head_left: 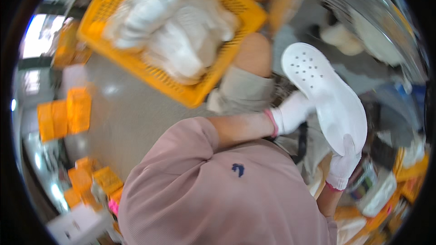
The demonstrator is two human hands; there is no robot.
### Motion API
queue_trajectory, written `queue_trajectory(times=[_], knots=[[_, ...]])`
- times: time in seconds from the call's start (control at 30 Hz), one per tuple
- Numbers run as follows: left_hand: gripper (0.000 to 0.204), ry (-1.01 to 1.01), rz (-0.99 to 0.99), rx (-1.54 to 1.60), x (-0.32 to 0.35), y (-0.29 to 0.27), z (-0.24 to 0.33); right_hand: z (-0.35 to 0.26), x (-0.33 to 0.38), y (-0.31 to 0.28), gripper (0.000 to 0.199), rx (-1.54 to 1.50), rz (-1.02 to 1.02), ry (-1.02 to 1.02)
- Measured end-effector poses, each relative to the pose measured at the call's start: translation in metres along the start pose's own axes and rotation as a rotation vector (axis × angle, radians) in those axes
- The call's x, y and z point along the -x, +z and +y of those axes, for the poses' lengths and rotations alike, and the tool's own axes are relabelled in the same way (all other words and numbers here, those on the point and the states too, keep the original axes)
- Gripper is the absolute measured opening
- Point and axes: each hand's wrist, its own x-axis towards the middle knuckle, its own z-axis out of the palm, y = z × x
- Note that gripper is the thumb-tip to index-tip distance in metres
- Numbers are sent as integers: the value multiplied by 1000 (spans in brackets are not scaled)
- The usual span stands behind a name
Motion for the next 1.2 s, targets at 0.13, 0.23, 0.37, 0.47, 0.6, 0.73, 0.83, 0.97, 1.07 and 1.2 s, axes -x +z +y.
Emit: queue_trajectory(times=[0.13, 0.23, 0.37, 0.47, 0.6, 0.73, 0.83, 0.97, 1.07, 1.2], knots=[[41, -277, 1, 432, -104, 19, -28, -4, 15, -16, 46, 475, 29, -82], [36, -231, -23, 340, -136, 48, -31, 15, 39, -10, 63, 505, 100, -213], [34, -75, 33, 250, -136, 80, -17, 15, 33, -1, 59, 772, 262, -399], [31, -69, 9, 369, -145, 88, -5, -20, 3, -9, 55, 773, 129, -571], [34, -69, 69, 278, -183, 80, -5, -40, -42, -3, 48, 707, 92, -433], [36, 79, -49, -157, -221, 52, -8, -19, -79, 13, 56, 755, 137, -440], [40, 379, -121, -856, -242, 35, -3, -11, -106, 24, 45, 799, 144, -681], [48, -196, 158, -30, -238, 17, 19, -22, -142, 39, 37, 1074, 13, -825], [62, -135, 331, -716, -204, -4, 46, -20, -169, 50, 26, 809, 82, -788], [81, 193, 240, -1555, -147, -42, 75, -4, -206, 64, 21, 453, 102, -449]])
